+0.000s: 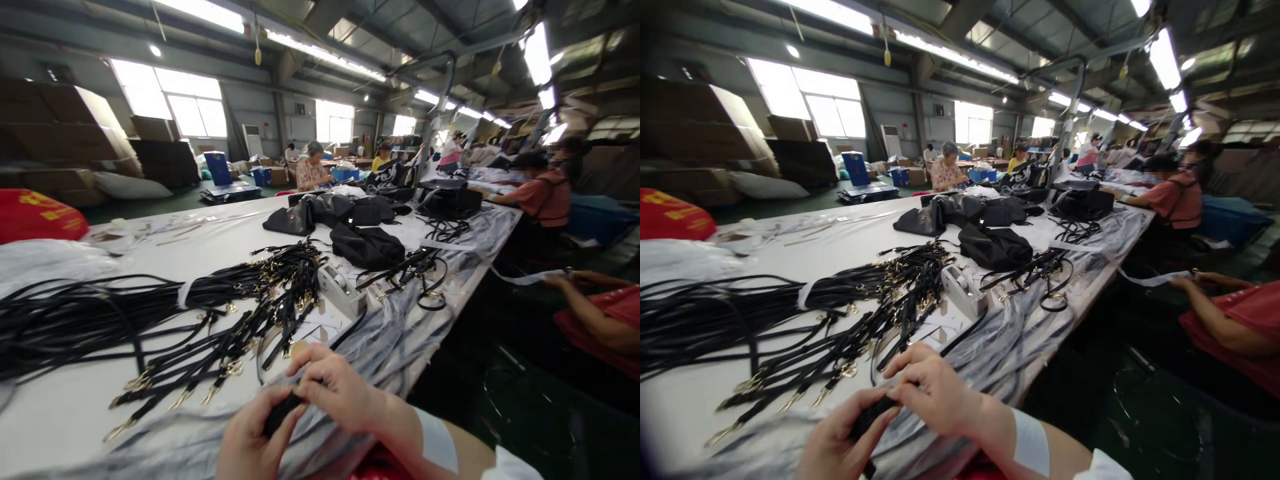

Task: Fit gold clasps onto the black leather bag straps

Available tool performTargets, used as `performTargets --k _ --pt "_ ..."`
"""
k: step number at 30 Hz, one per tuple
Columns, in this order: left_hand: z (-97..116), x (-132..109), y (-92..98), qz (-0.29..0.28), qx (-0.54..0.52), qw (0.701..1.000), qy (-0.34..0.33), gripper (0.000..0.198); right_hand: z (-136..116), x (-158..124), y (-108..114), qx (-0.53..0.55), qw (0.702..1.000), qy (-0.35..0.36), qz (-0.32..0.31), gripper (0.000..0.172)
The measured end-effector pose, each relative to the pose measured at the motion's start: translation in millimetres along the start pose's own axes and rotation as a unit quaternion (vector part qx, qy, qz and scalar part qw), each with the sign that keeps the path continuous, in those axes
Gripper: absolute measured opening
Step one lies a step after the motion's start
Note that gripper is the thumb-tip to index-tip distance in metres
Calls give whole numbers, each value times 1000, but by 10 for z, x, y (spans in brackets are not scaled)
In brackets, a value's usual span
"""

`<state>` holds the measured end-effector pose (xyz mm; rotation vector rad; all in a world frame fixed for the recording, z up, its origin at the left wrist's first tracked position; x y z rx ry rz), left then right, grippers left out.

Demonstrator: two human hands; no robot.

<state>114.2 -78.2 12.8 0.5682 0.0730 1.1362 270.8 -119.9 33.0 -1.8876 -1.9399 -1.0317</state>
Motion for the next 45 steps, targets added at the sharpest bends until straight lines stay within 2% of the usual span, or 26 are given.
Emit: performTargets --k 6,11,16,20,27,32,36,38,39,40,42,43,45 --pt "29 21 -30 -7 -6 1000 22 8 71 -26 51 -11 999 0 -43 23" --pt "-11 84 3 -3 -35 998 60 12 214 -59 181 -10 1000 -18 -17 16" --pt "-28 99 -55 -8 -63 996 60 17 333 -153 47 20 999 -29 -28 21" --pt "-39 81 -69 -9 -62 996 65 19 346 -214 -24 12 999 -32 -4 21" --pt "-41 82 -19 -4 -63 996 64 24 336 -171 38 -31 997 -27 62 24" --pt "-68 48 -86 -13 -60 997 41 22 302 -141 -24 -36 999 -14 32 23" --pt "-117 17 -110 -11 -46 998 48 23 249 -87 -25 -66 998 -3 -23 23" --pt "-122 14 -77 -23 -54 997 47 24 201 -53 3 -108 993 17 -53 17" --pt "-117 15 -51 -30 -58 997 46 25 170 -35 15 -138 988 34 -68 12" --pt "-110 16 -23 -35 -59 997 45 26 137 -19 20 -170 980 52 -85 14" --pt "-87 17 24 -41 -46 997 45 26 73 10 8 -237 960 87 -117 30" --pt "-74 14 35 -46 -33 997 43 27 46 23 -9 -267 949 103 -129 31" --pt "-50 2 31 -58 4 998 38 27 3 46 -54 -312 931 129 -140 24"
Point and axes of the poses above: each hand's wrist, its own x-axis towards the middle knuckle, its own y-axis out of the back of the hand, z = x × y, the point moved 3 cm from there along x, towards the middle knuckle, and after that the axes turned 14 degrees about y, right-handed, at the moved point
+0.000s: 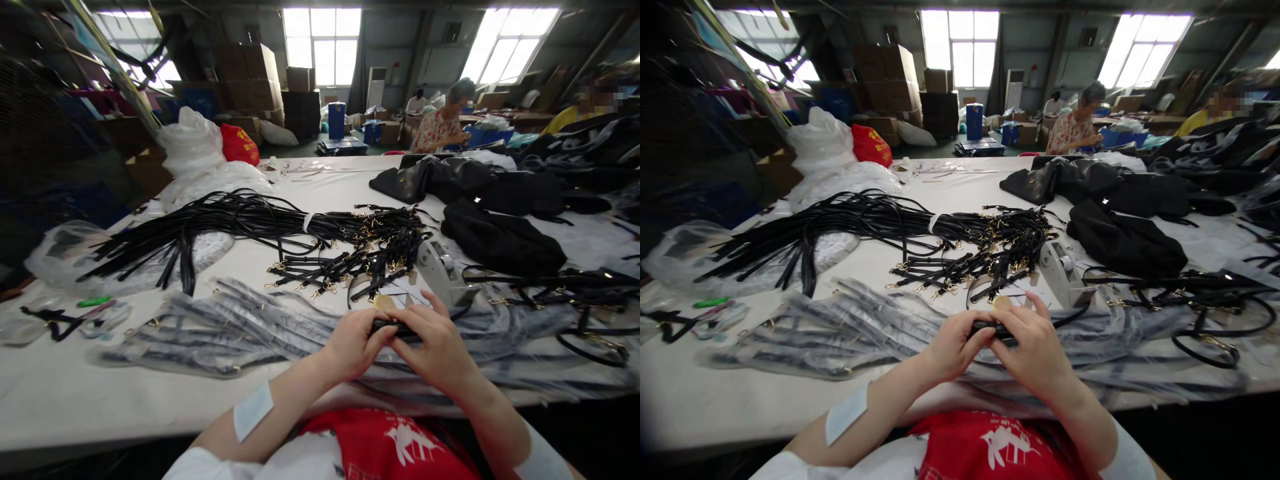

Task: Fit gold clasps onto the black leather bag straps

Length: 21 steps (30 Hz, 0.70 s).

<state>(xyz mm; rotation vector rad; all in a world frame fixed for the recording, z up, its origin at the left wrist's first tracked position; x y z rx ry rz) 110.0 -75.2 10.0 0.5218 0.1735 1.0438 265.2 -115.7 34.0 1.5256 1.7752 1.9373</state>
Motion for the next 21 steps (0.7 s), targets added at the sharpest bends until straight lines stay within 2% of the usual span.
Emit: performTargets --k 2,5,9,11,13,15,17,21 --pt "7 -14 -21 0 60 998 6 29 -38 33 -19 -32 999 15 -1 20" --pt "0 -39 -33 33 182 982 23 32 -63 55 -58 -68 997 20 -8 15" --pt "36 -72 -21 61 282 958 -12 31 -66 61 -94 -86 996 22 -9 9" --pt "52 -66 12 69 261 963 -17 27 -61 62 -100 -86 996 22 -8 10" --pt "44 -38 76 87 198 976 12 21 -56 62 -94 -91 996 20 -6 9" --pt "20 0 144 97 134 985 47 22 -54 62 -79 -96 995 21 -1 7" --pt "-2 33 184 82 92 990 63 29 -53 63 -63 -97 995 24 3 5" --pt "-39 73 155 11 22 996 90 34 -45 76 -65 -72 997 22 11 6"
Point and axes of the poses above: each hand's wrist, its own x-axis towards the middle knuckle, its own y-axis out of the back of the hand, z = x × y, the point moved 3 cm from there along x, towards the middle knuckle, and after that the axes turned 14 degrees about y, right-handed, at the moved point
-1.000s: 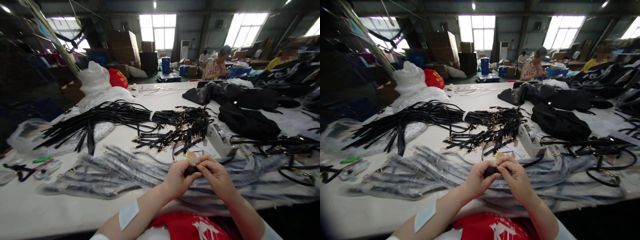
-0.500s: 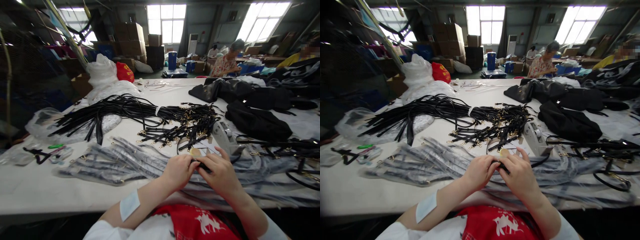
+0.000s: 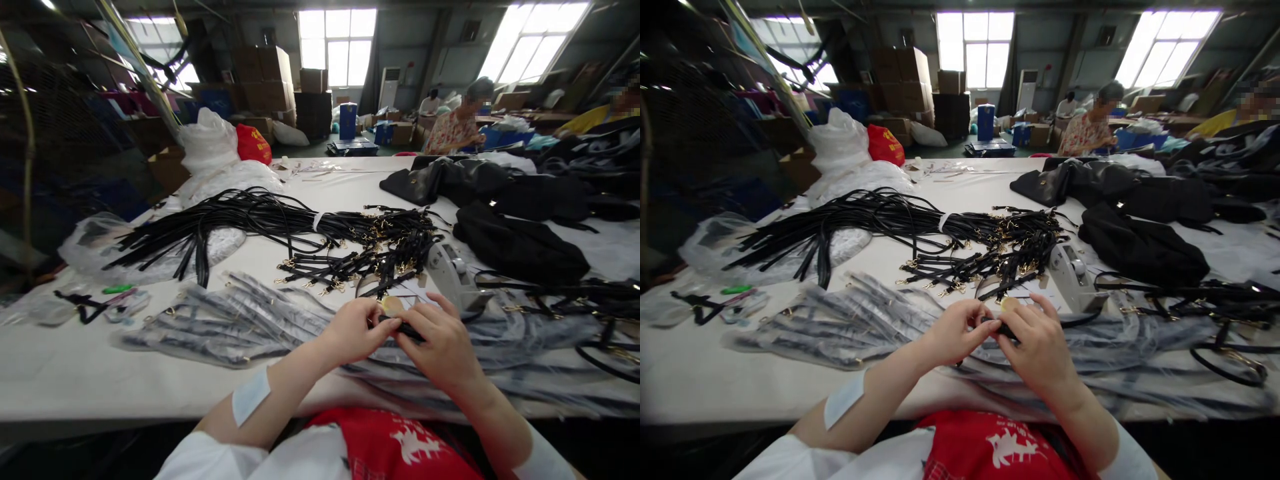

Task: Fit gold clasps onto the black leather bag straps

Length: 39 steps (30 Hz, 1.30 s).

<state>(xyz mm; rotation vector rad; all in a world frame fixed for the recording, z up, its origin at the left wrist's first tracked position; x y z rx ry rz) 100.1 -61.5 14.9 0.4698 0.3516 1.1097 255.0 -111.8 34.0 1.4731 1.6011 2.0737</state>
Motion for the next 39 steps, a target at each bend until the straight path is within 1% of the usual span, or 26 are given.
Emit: performTargets --k 4,6,8,10,11,13,14,15,17,19,20,21,23,24,25,26,28,29,31,32,33,34,36,37,39 --pt "5 26 -69 -65 -86 994 13 36 18 17 -36 87 996 -9 -2 10" --pt "22 34 -49 -112 -149 982 16 40 42 14 -15 130 991 -20 0 7" --pt "33 35 44 -163 -217 962 32 41 86 -6 49 150 988 -37 12 7" --pt "27 34 208 -194 -289 935 67 40 150 -41 141 149 986 -62 37 9" --pt "20 34 305 -195 -320 923 87 39 181 -60 184 146 985 -73 49 10" --pt "11 38 486 -168 -357 913 104 37 224 -85 238 152 983 -84 55 10" --pt "17 40 552 -147 -365 914 95 36 232 -89 242 168 981 -88 49 11" --pt "33 40 591 -131 -366 919 73 37 233 -88 230 194 976 -97 36 12" --pt "86 27 565 -126 -345 930 5 42 219 -77 170 274 953 -131 9 15" --pt "130 1 420 -145 -283 946 -57 56 198 -65 101 349 922 -169 -6 19" --pt "135 -13 324 -158 -240 955 -72 62 191 -61 76 372 911 -179 -9 20" --pt "126 -25 228 -175 -198 962 -75 61 191 -62 61 383 906 -181 -9 20" --pt "75 -43 80 -223 -140 964 -46 41 220 -81 62 379 908 -177 -11 20" --pt "43 -49 44 -246 -121 961 -25 33 249 -98 76 370 912 -178 -14 19" --pt "13 -51 36 -259 -105 960 -4 30 282 -117 96 358 916 -180 -19 19" --pt "-11 -48 53 -260 -88 961 15 30 314 -132 117 345 920 -182 -29 19" --pt "-25 -31 121 -230 -32 972 33 28 342 -135 138 331 925 -171 -73 18" --pt "-14 -20 151 -212 8 977 32 25 329 -120 126 341 920 -158 -109 17" --pt "36 -3 171 -189 99 977 7 23 258 -78 55 391 890 -141 -190 20" --pt "61 4 168 -182 140 973 -9 23 220 -57 9 416 870 -146 -219 21" --pt "75 11 167 -177 168 970 -17 23 191 -38 -33 436 855 -159 -232 21" --pt "74 19 176 -172 177 969 -17 22 175 -24 -68 449 845 -173 -233 22" --pt "24 28 231 -177 158 972 -3 20 183 -23 -112 470 834 -200 -211 24" --pt "-18 27 276 -189 134 973 -1 20 198 -38 -123 486 825 -208 -200 27" --pt "-111 12 380 -223 78 972 -22 20 247 -89 -133 511 807 -231 -185 35"
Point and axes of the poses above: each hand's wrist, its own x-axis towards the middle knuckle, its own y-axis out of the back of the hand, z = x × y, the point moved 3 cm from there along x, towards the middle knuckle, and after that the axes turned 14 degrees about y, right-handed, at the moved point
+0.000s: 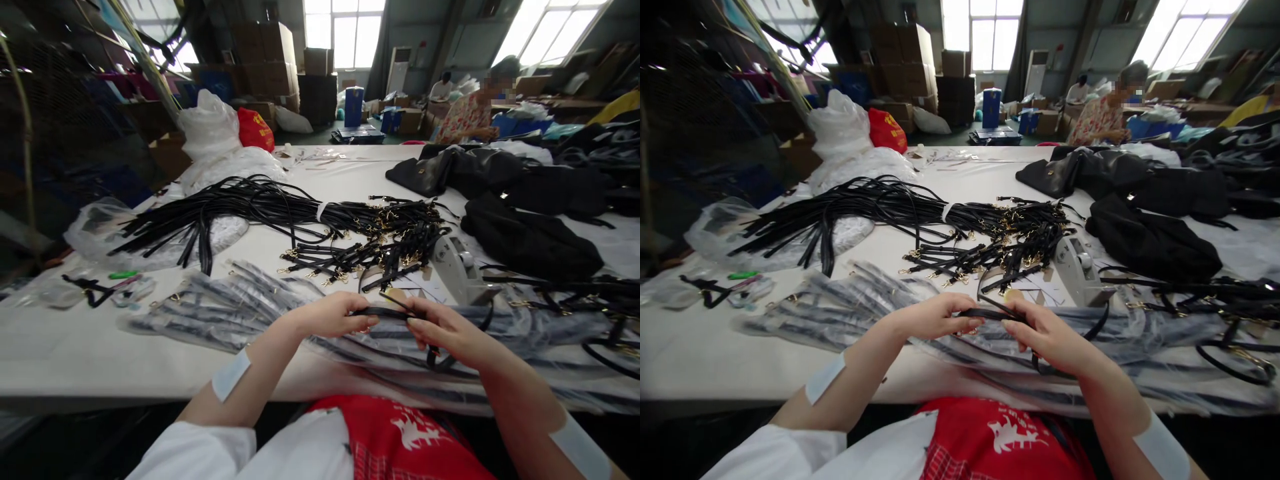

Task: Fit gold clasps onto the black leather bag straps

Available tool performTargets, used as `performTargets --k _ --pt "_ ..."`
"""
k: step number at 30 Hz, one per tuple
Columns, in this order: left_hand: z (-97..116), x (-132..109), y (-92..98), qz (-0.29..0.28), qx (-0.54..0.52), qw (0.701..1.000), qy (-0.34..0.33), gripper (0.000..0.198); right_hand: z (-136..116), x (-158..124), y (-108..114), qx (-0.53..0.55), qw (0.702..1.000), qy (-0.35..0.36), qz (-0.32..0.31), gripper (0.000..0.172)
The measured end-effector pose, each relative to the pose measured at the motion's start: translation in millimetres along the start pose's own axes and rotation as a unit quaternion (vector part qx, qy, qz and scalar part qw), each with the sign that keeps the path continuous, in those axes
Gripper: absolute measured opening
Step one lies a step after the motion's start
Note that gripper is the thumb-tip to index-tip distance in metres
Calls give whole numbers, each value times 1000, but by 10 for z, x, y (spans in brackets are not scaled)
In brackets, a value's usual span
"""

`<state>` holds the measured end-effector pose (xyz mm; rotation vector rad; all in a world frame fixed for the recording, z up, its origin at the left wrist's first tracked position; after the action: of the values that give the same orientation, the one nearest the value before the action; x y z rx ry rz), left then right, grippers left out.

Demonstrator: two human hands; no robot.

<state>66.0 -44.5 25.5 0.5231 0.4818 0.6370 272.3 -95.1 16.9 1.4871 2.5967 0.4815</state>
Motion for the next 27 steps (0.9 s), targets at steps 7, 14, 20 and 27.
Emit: performTargets --k 7,14,20,27 --pt "-333 -124 11 -136 -158 978 34 33 67 -29 129 -108 991 -33 77 44" --pt "-207 -114 29 -21 -52 998 37 23 158 -17 153 -117 992 -46 21 49" --pt "15 -56 -72 44 100 993 -35 23 172 8 50 -72 996 -59 -13 57" --pt "145 25 -207 48 168 984 -33 26 79 47 11 -143 989 -31 -17 48"
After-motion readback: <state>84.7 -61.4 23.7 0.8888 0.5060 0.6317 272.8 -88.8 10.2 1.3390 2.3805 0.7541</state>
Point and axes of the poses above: each hand's wrist, its own x-axis towards the middle knuckle, its own y-axis out of the back of the hand, z = x × y, the point moved 3 cm from there along x, towards the middle knuckle, and after that the axes turned 14 degrees about y, right-handed, at the moved point
